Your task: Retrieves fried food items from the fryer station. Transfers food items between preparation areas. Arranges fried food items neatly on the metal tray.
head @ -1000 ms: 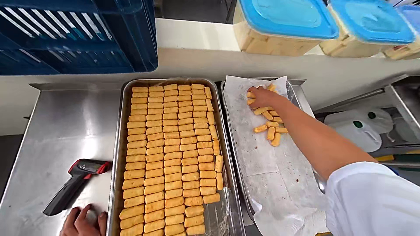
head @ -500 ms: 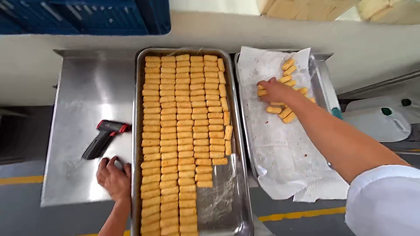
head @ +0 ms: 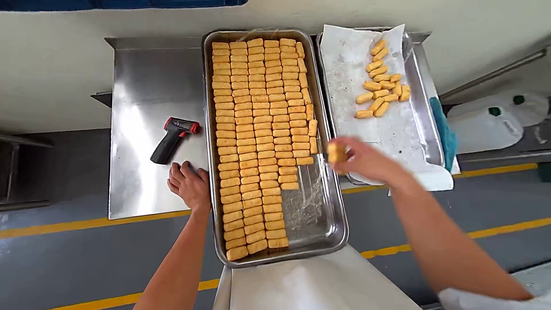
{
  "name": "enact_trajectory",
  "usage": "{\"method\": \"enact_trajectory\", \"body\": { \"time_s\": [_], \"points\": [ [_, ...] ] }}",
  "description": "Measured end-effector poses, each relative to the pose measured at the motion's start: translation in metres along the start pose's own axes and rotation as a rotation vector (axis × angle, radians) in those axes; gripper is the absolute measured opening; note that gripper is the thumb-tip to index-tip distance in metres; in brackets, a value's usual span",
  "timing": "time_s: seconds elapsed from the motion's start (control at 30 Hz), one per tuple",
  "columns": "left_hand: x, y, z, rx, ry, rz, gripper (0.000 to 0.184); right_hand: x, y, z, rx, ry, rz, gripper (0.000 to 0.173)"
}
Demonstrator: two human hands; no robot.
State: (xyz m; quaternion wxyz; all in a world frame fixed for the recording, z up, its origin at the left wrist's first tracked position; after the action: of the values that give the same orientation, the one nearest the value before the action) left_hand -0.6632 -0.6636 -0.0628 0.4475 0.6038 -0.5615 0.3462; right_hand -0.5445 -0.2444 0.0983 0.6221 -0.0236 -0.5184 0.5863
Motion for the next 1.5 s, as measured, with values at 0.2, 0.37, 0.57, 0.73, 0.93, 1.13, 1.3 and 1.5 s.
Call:
{"method": "enact_trajectory", "body": {
  "time_s": [0.2, 0.37, 0.57, 0.73, 0.93, 1.13, 1.3, 1.5],
  "points": [
    [0.005, -0.005, 0.003, -0.047, -0.041, 0.026, 0.05, -0.155, -0.042, 0.0, -0.137, -0.322, -0.01, 0.063],
    [0.008, -0.014, 0.015, -0.186, -0.097, 0.073, 0.05, -0.174, -0.054, -0.021, -0.096, -0.199, -0.167, 0.083],
    [0.003, -0.018, 0.027, -0.256, -0.085, 0.142, 0.057, -0.199, -0.058, -0.048, -0.11, -0.166, -0.199, 0.101],
    [0.001, -0.031, 0.031, -0.339, -0.05, 0.213, 0.061, -0.207, -0.052, -0.045, -0.028, -0.065, -0.269, 0.092],
    [0.008, -0.044, 0.022, -0.374, -0.041, 0.17, 0.059, -0.209, -0.051, -0.057, 0.079, 0.003, -0.276, 0.071],
    [0.007, -0.036, 0.011, -0.294, -0.054, 0.033, 0.067, -0.202, -0.048, -0.056, 0.086, -0.028, -0.226, 0.068],
    [0.005, -0.025, 0.004, -0.216, -0.022, 0.002, 0.068, -0.147, -0.043, -0.048, 0.123, -0.022, -0.046, 0.06],
    [-0.002, -0.025, 0.011, -0.222, -0.015, -0.041, 0.064, 0.057, 0.052, -0.096, 0.045, -0.19, -0.508, 0.034]
  ]
}}
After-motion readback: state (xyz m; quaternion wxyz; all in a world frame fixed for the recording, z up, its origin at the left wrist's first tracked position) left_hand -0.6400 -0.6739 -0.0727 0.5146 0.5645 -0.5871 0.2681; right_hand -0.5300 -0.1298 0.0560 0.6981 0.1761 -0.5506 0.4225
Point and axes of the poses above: each hand's wrist, its own y-axis towards the middle knuckle, its own x-axis out of the back of the hand, z = x × y, the point moved 3 cm from there along y, towards the middle knuckle, and after that the axes turned 13 degrees about -x, right-handed, at the moved point
